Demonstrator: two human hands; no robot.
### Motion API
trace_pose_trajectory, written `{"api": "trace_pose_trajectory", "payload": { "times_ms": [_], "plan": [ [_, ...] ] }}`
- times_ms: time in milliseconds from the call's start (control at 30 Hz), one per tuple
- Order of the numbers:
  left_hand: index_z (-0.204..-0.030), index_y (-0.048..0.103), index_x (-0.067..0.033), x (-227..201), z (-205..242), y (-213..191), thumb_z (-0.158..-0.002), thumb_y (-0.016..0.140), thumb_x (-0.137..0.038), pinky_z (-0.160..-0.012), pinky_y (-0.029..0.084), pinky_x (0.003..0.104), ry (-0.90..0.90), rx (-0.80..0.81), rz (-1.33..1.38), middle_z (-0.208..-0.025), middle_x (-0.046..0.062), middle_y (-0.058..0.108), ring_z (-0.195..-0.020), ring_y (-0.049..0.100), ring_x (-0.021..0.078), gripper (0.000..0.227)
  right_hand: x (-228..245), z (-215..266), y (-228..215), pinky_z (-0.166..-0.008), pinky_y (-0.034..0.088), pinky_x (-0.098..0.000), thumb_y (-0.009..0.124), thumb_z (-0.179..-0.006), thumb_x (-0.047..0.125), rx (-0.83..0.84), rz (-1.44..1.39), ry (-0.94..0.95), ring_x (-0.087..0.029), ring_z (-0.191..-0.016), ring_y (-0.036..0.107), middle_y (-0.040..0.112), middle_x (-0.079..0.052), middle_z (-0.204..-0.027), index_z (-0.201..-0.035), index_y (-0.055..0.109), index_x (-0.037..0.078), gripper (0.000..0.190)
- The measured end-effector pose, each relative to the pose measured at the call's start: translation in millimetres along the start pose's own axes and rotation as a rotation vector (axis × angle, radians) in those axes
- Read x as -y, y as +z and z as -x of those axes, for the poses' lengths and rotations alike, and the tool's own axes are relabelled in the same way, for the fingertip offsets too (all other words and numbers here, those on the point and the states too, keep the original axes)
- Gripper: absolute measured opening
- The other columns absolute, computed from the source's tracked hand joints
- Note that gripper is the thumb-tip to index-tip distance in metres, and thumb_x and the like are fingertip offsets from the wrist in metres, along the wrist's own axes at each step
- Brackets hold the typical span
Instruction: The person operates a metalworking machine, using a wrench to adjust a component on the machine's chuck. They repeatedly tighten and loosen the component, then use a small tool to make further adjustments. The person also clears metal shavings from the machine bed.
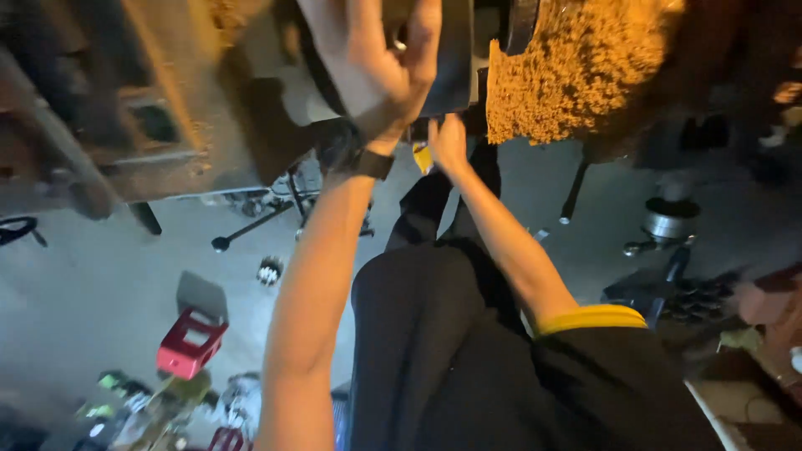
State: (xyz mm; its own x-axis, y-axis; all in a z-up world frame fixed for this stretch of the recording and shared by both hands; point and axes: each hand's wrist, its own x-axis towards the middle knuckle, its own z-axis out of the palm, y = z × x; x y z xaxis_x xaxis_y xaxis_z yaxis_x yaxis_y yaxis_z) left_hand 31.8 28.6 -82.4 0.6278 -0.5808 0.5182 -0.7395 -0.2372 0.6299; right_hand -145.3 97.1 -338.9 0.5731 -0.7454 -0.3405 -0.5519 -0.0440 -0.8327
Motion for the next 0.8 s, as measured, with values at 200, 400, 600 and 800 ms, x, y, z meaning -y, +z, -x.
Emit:
{"api": "trace_pose_trajectory", "payload": {
  "times_ms": [200,400,600,800],
  "plan": [
    [-0.115,0.050,-0.0203,-33,-25,-29,-0.089,0.056,-0.037,-0.098,0.042,0.045,0.002,-0.107,0.037,-0.128,0.002,0.042,-0.120,0.046,0.0250,0.031,80,101,-81,-0.084,0.044,-0.0339,0.053,-0.085,0.026,0.214,0.165,0.024,-0.025,-0.099,0.060,0.064,-0.010,-0.109,-0.111,0.060,0.006,0.034],
    [-0.108,0.055,-0.0097,-77,-15,-111,-0.086,0.061,-0.019,-0.087,0.047,0.039,0.014,-0.224,0.290,-0.115,0.010,0.050,-0.103,0.050,0.0301,0.025,119,147,-150,-0.088,0.043,-0.0314,0.058,-0.082,0.026,0.173,0.162,0.203,-0.021,-0.101,0.060,0.067,-0.008,-0.103,-0.106,0.066,0.008,0.031],
    [-0.096,0.058,-0.0035,-5,-23,-199,-0.085,0.060,-0.022,-0.080,0.047,0.043,-0.015,-0.270,-0.302,-0.097,0.017,0.056,-0.092,0.055,0.0347,0.022,111,114,-179,-0.085,0.047,-0.0425,0.061,-0.086,0.029,0.161,0.260,0.029,-0.033,-0.100,0.060,0.066,-0.017,-0.101,-0.110,0.065,0.007,0.033],
    [-0.097,0.053,-0.0050,38,-48,-235,-0.081,0.068,-0.025,-0.073,0.049,0.046,-0.474,0.143,-0.649,-0.103,0.018,0.054,-0.097,0.054,0.0375,0.030,180,102,-186,-0.083,0.047,-0.0454,0.056,-0.090,0.024,0.250,0.270,-0.060,-0.037,-0.096,0.060,0.066,-0.019,-0.100,-0.109,0.064,0.006,0.028]
  ]
}}
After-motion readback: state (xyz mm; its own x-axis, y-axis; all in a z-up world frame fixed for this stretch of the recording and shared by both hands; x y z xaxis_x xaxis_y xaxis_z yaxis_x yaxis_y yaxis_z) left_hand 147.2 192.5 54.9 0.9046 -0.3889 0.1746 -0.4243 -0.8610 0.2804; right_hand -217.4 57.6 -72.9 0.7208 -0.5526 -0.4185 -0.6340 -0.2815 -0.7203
